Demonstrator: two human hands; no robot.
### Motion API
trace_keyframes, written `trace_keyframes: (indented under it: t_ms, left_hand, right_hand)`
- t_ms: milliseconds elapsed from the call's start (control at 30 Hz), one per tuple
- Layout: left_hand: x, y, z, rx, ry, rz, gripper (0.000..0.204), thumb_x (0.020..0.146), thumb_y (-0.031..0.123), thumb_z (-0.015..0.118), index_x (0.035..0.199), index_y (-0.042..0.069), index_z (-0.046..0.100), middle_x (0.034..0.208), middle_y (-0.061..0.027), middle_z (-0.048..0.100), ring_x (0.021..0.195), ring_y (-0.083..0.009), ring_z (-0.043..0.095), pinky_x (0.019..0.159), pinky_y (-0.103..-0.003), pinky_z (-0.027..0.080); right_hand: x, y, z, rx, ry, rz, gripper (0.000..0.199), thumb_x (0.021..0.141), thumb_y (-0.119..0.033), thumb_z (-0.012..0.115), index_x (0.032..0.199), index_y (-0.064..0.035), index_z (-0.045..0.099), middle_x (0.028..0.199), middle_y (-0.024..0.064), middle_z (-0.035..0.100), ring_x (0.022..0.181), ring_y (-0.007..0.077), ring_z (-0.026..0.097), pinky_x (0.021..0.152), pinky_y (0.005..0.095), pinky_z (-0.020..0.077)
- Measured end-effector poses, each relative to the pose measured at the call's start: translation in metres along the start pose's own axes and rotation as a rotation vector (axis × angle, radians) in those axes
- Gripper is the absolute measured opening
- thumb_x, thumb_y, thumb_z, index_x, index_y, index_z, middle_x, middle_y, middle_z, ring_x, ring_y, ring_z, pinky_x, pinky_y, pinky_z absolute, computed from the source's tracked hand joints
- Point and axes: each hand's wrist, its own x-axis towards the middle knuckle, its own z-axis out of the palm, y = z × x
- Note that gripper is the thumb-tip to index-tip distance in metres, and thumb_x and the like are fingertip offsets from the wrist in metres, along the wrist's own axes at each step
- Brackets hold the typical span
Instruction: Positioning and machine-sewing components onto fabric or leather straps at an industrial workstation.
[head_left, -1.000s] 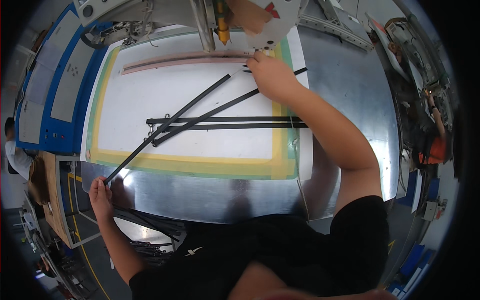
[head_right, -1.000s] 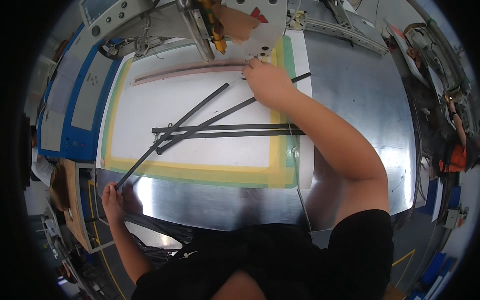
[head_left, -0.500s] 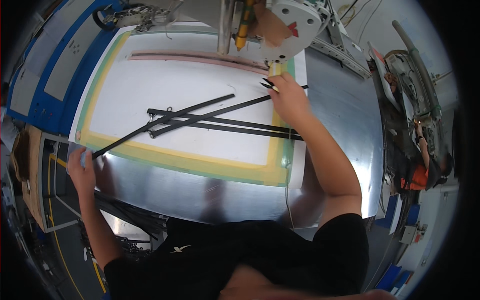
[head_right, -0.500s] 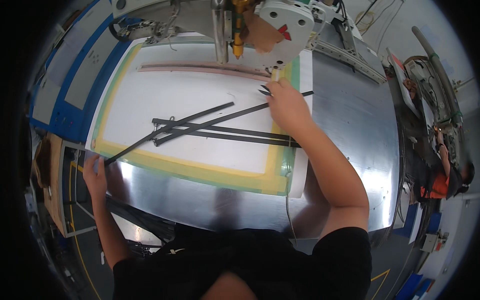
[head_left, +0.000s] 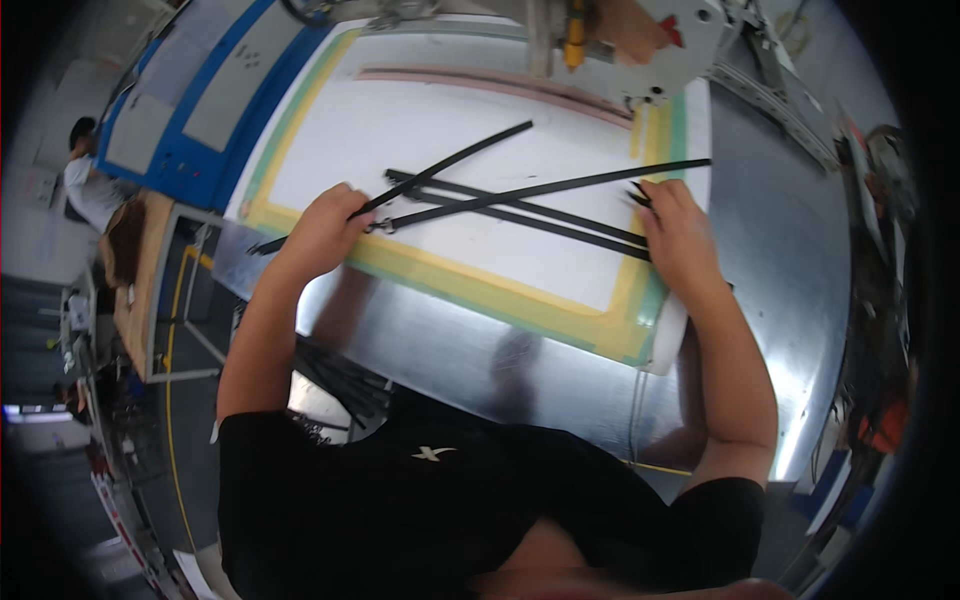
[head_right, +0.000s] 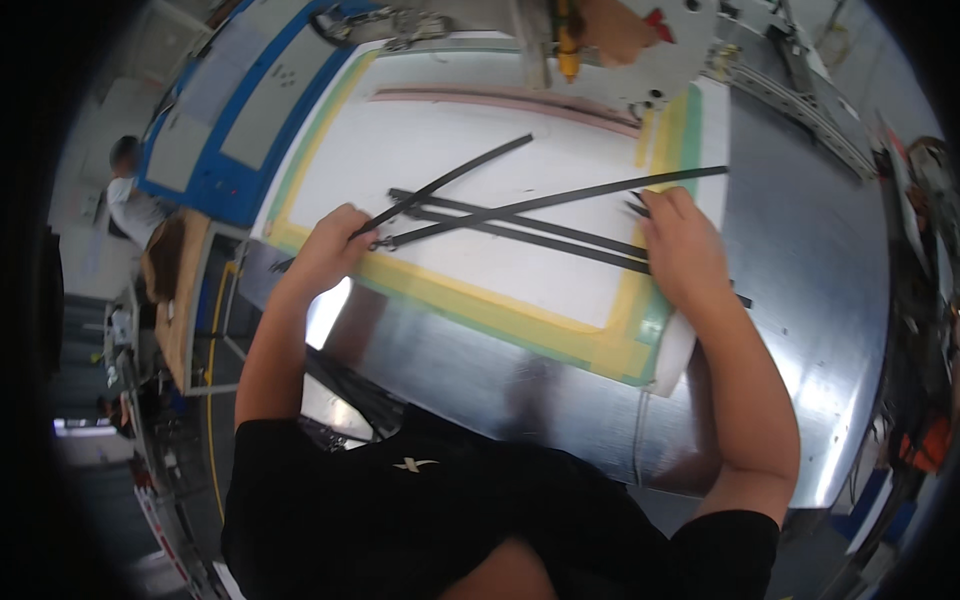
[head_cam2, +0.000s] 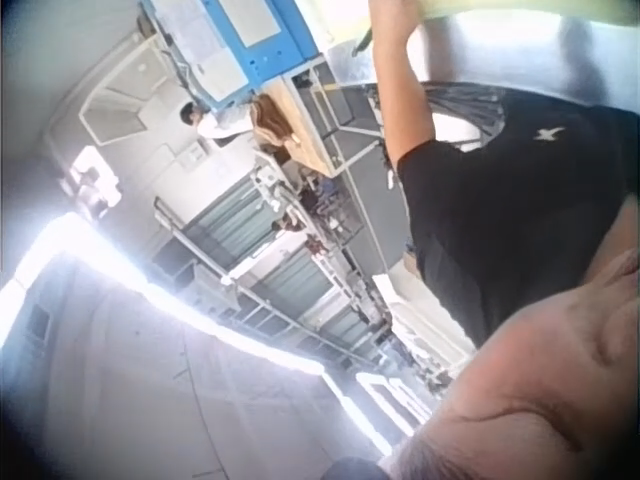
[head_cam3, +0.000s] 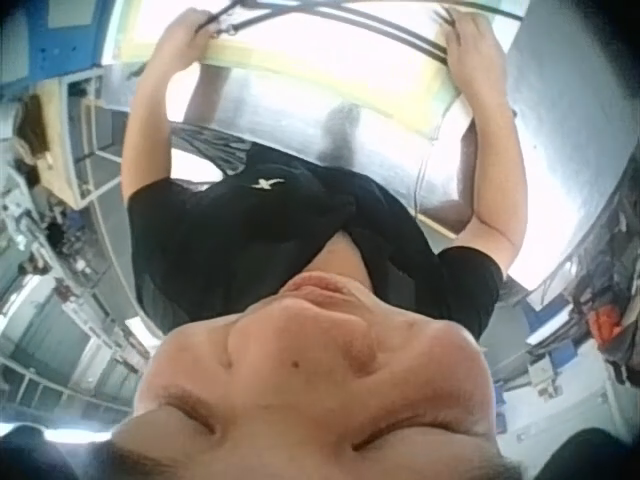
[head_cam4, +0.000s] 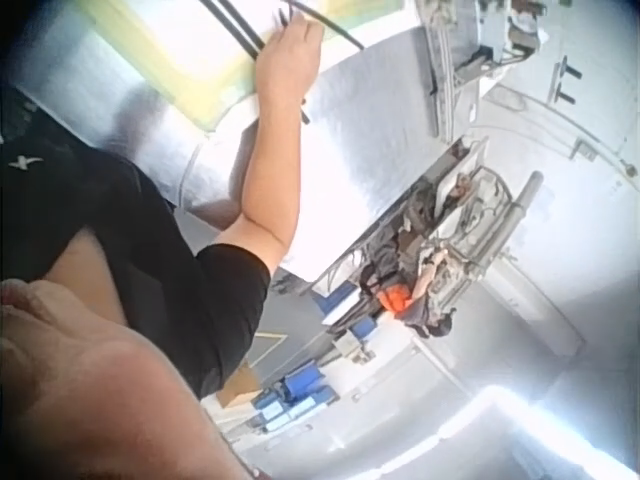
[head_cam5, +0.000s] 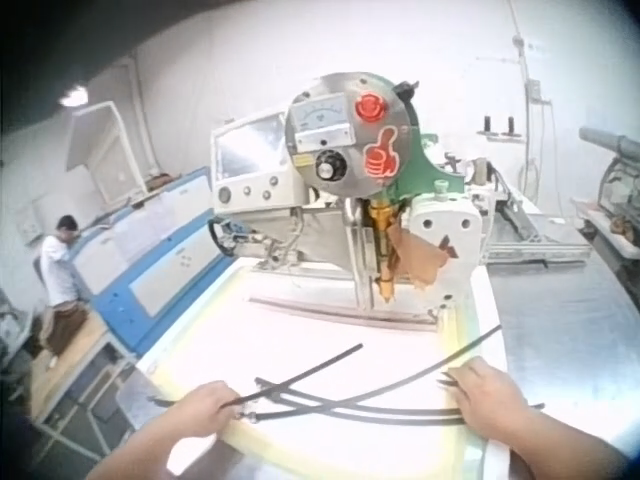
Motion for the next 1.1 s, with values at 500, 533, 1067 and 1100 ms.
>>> trace_keyframes:
  t_ms: [500, 533, 1067, 1100]
  left_hand:
    - [-0.220, -0.100, -0.154, -0.209, 1.152, -0.559, 0.034, 0.109, 0.031, 0.061, 0.089, 0.004, 0.068, 0.078, 0.0019, 0.056, 0.074, -0.0098, 0.049, 0.072, -0.029, 0.040]
    - [-0.220, -0.099, -0.139, -0.089, 1.200, -0.580, 0.038, 0.109, 0.034, 0.059, 0.088, 0.004, 0.068, 0.077, 0.0009, 0.055, 0.075, -0.0106, 0.049, 0.073, -0.030, 0.040]
    - [-0.320, -0.206, -0.020, 0.341, 0.787, -0.648, 0.014, 0.100, 0.015, 0.072, 0.108, 0.003, 0.074, 0.095, -0.0144, 0.074, 0.092, -0.0304, 0.073, 0.086, -0.037, 0.057]
    - [-0.321, -0.205, 0.005, 0.327, 0.684, -0.634, 0.016, 0.100, 0.015, 0.071, 0.110, 0.004, 0.074, 0.101, -0.0168, 0.074, 0.098, -0.0340, 0.073, 0.088, -0.039, 0.057]
  right_hand:
    - [-0.003, 0.031, 0.014, -0.051, -0.012, -0.088, 0.033, 0.106, -0.012, 0.059, 0.137, -0.0007, 0.063, 0.131, 0.0194, 0.063, 0.120, 0.0388, 0.063, 0.103, 0.0424, 0.0506]
    - [-0.002, 0.031, 0.014, -0.056, -0.007, -0.091, 0.033, 0.107, -0.012, 0.059, 0.137, -0.0006, 0.063, 0.130, 0.0192, 0.063, 0.119, 0.0385, 0.064, 0.103, 0.0422, 0.0505]
    - [-0.002, 0.021, 0.008, -0.074, -0.008, -0.067, 0.032, 0.107, -0.014, 0.059, 0.135, -0.0012, 0.064, 0.126, 0.0180, 0.065, 0.115, 0.0378, 0.065, 0.100, 0.0414, 0.0518]
    - [-0.003, 0.026, 0.005, -0.100, -0.016, -0.072, 0.033, 0.107, -0.015, 0.059, 0.137, -0.0029, 0.064, 0.127, 0.0179, 0.064, 0.117, 0.0388, 0.065, 0.101, 0.0421, 0.0515]
